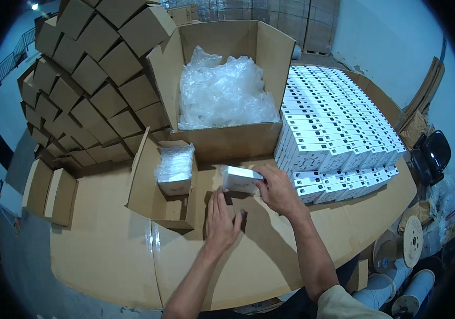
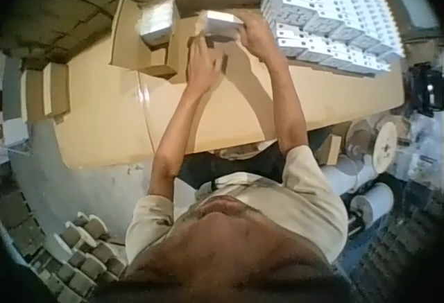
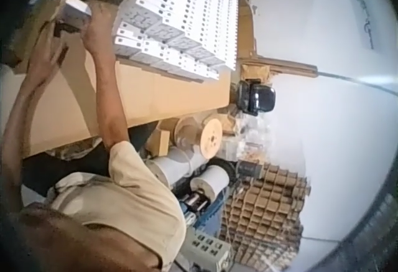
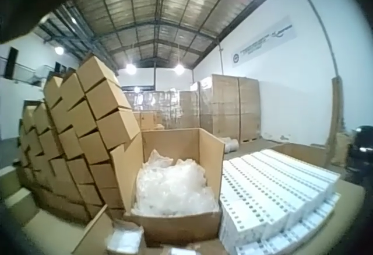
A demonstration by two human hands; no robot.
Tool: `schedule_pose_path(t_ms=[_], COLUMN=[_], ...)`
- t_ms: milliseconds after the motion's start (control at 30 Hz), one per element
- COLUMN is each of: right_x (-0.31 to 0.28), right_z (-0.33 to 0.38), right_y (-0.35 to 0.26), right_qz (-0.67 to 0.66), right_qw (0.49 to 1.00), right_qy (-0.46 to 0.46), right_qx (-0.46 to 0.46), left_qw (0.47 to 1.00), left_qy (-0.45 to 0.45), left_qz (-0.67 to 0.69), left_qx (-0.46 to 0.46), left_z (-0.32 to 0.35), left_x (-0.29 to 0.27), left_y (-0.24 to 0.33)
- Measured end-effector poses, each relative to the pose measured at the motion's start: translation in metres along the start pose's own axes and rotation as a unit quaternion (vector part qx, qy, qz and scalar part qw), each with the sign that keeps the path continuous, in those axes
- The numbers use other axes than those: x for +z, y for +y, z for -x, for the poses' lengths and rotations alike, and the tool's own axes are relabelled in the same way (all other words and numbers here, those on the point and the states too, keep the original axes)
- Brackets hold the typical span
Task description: Packing small white product boxes into larger cardboard shipping boxes in a warehouse setting.
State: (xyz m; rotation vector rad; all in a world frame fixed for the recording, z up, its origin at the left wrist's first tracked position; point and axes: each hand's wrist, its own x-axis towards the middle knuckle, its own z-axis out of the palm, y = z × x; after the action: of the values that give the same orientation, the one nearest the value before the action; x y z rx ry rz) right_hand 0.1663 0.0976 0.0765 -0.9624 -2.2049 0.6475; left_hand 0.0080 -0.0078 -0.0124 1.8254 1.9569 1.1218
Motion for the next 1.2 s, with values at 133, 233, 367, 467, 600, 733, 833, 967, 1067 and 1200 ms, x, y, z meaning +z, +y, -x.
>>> schedule_pose_path(t_ms=[133, 233, 367, 467, 600, 733, 833, 967, 1067, 1200], right_x=[0.011, 0.024, 0.061, 0.080, 0.081, 0.078, 0.082, 0.099, 0.106, 0.113], right_z=[-0.012, -0.023, -0.041, -0.051, -0.058, -0.066, -0.069, -0.073, -0.071, -0.070], right_y=[-0.001, -0.016, -0.040, -0.049, -0.056, -0.059, -0.066, -0.075, -0.084, -0.086], right_qz=[-0.070, -0.161, -0.361, -0.378, -0.251, -0.125, -0.063, 0.041, 0.089, 0.106], right_qw=[0.995, 0.985, 0.931, 0.923, 0.965, 0.975, 0.977, 0.978, 0.971, 0.968], right_qy=[0.067, 0.067, 0.052, 0.026, -0.034, -0.015, -0.070, -0.104, -0.113, -0.090], right_qx=[-0.029, -0.001, -0.032, -0.064, -0.074, -0.186, -0.193, -0.177, -0.188, -0.206], left_qw=[0.992, 0.983, 0.972, 0.971, 0.972, 0.973, 0.972, 0.968, 0.968, 0.968], left_qy=[-0.045, -0.091, -0.135, -0.138, -0.132, -0.138, -0.145, -0.157, -0.151, -0.159], left_qz=[-0.113, -0.159, -0.193, -0.192, -0.195, -0.183, -0.184, -0.193, -0.196, -0.192], left_qx=[0.021, 0.014, -0.017, -0.022, -0.021, -0.028, -0.033, -0.038, -0.037, -0.039], left_z=[0.042, 0.070, 0.110, 0.123, 0.123, 0.122, 0.121, 0.118, 0.120, 0.117], left_x=[-0.014, -0.033, -0.049, -0.054, -0.052, -0.053, -0.053, -0.051, -0.050, -0.052], left_y=[0.016, 0.030, 0.037, 0.042, 0.041, 0.041, 0.041, 0.042, 0.039, 0.042])
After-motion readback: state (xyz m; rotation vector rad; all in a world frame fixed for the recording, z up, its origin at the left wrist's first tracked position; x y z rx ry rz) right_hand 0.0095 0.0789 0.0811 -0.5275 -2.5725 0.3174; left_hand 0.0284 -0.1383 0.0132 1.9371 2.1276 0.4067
